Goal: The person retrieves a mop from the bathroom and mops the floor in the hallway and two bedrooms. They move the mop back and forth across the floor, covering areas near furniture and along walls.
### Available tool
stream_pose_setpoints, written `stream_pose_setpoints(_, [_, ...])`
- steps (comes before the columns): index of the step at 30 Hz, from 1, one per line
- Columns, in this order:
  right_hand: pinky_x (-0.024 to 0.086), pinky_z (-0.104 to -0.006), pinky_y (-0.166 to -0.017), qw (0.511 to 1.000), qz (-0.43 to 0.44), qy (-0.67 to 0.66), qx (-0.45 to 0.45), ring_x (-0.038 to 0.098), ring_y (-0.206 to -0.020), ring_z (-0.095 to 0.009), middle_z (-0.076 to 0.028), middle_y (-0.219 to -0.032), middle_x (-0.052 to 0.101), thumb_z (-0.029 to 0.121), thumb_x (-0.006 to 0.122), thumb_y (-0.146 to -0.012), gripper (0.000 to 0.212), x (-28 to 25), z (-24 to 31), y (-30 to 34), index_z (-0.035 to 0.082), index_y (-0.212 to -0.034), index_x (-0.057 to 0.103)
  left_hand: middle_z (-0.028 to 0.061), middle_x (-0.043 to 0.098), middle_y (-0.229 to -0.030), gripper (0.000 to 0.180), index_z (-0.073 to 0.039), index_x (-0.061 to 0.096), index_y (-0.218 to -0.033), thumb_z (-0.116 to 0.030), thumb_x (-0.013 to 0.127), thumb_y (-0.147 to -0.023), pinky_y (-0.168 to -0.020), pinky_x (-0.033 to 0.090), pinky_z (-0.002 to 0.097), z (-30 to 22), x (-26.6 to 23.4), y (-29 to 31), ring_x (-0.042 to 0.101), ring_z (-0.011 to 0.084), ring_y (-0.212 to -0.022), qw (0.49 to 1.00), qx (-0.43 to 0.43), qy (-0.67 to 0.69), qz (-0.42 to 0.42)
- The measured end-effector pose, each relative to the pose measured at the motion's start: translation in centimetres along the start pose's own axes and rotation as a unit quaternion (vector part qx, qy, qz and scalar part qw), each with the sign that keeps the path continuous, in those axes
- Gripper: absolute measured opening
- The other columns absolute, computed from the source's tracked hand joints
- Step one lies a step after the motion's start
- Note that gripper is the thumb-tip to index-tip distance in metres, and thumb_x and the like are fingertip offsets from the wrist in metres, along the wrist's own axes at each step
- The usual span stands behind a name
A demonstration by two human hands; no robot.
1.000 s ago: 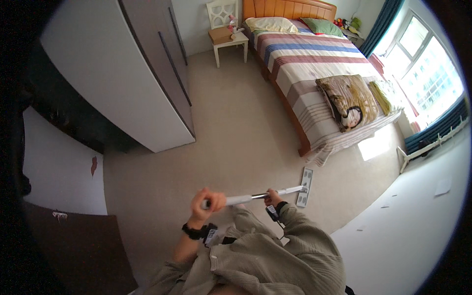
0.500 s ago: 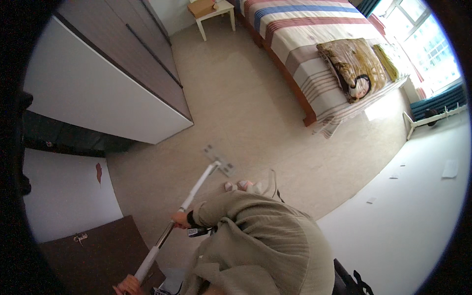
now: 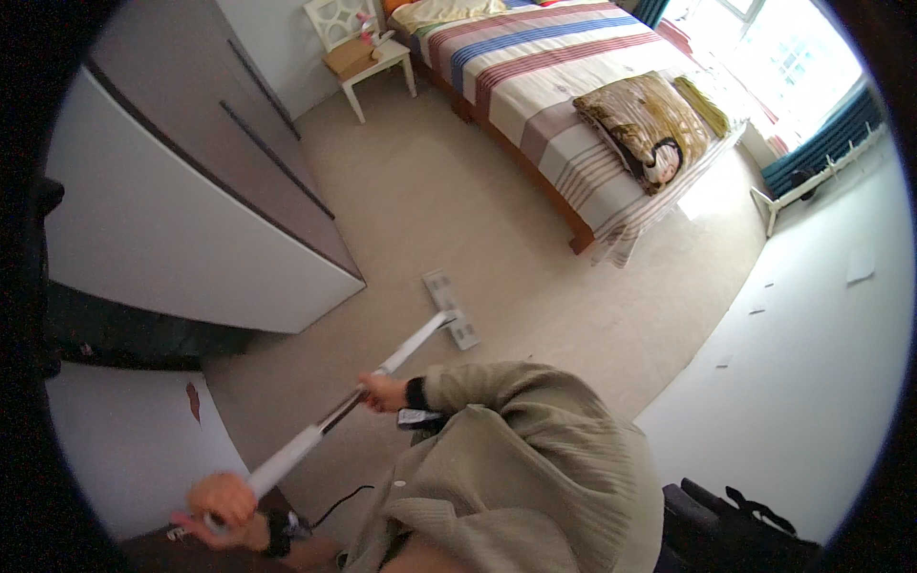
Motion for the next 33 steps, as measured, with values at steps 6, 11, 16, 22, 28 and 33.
stream_pose_setpoints(6, [0.028,-0.0232,-0.039,0.974,-0.072,-0.191,-0.101,0.04,-0.05,-0.009,-0.001,-0.064,0.046,0.034,0.05,-0.089,0.029,-16.2,11.5,5.1,0.008,-0.078,0.047,0.0034,0.037,-0.04,0.073,-0.012,0.033,-0.044,-0.054,0.01,-0.1,-0.038,0.028,0.0303,15.1,3.6,-12.0,0.03,0.0177,-0.033,0.971,-0.077,0.124,0.19])
stream_pose_setpoints(11, [0.025,-0.0218,-0.037,0.926,-0.147,-0.266,-0.224,0.035,-0.044,-0.008,0.002,-0.055,0.038,0.035,0.051,-0.088,0.033,-25.9,19.0,8.3,0.013,-0.065,0.041,0.009,0.043,-0.05,0.072,-0.005,0.037,-0.051,-0.054,0.016,-0.1,-0.054,0.033,0.0323,25.2,9.9,-21.6,0.036,0.0199,-0.048,0.917,-0.136,0.2,0.318])
stream_pose_setpoints(16, [0.025,-0.0225,-0.037,0.885,-0.164,-0.336,-0.278,0.034,-0.043,-0.009,0.003,-0.054,0.036,0.035,0.054,-0.089,0.036,-32.0,26.4,9.3,0.015,-0.063,0.04,0.008,0.042,-0.049,0.07,-0.005,0.037,-0.051,-0.053,0.022,-0.1,-0.054,0.034,0.0326,32.0,15.4,-30.9,0.039,0.02,-0.049,0.887,-0.127,0.216,0.387])
stream_pose_setpoints(22, [0.024,-0.0233,-0.037,0.851,-0.139,-0.392,-0.32,0.032,-0.043,-0.009,0.003,-0.053,0.034,0.033,0.052,-0.089,0.034,-34.2,34.0,10.0,0.015,-0.062,0.04,0.0074,0.041,-0.046,0.07,-0.007,0.034,-0.049,-0.054,0.023,-0.099,-0.049,0.032,0.0324,36.7,20.2,-42.1,0.035,0.0193,-0.043,0.842,-0.157,0.262,0.444])
stream_pose_setpoints(28, [0.022,-0.022,-0.037,0.85,-0.14,-0.414,-0.295,0.027,-0.043,-0.008,0.003,-0.054,0.031,0.032,0.052,-0.088,0.035,-35.5,39.8,10.1,0.014,-0.061,0.041,0.0066,0.041,-0.045,0.069,-0.008,0.036,-0.049,-0.054,0.023,-0.099,-0.048,0.032,0.0325,41.4,21.1,-50.0,0.034,0.0183,-0.042,0.832,-0.182,0.283,0.44])
stream_pose_setpoints(33, [0.021,-0.0218,-0.036,0.832,-0.155,-0.436,-0.307,0.028,-0.043,-0.007,0.004,-0.053,0.032,0.03,0.052,-0.087,0.03,-36.9,45.1,7.1,0.011,-0.065,0.046,0.0053,0.04,-0.045,0.068,-0.008,0.035,-0.049,-0.053,0.024,-0.099,-0.047,0.031,0.0307,46.9,19.5,-56.6,0.035,0.0178,-0.042,0.82,-0.224,0.317,0.42])
Point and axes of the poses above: each hand's wrist, its own y-axis away from the middle knuckle, its own x-axis out of the palm, z = x × y, the point moved 2 cm from there along -y, towards the middle knuckle
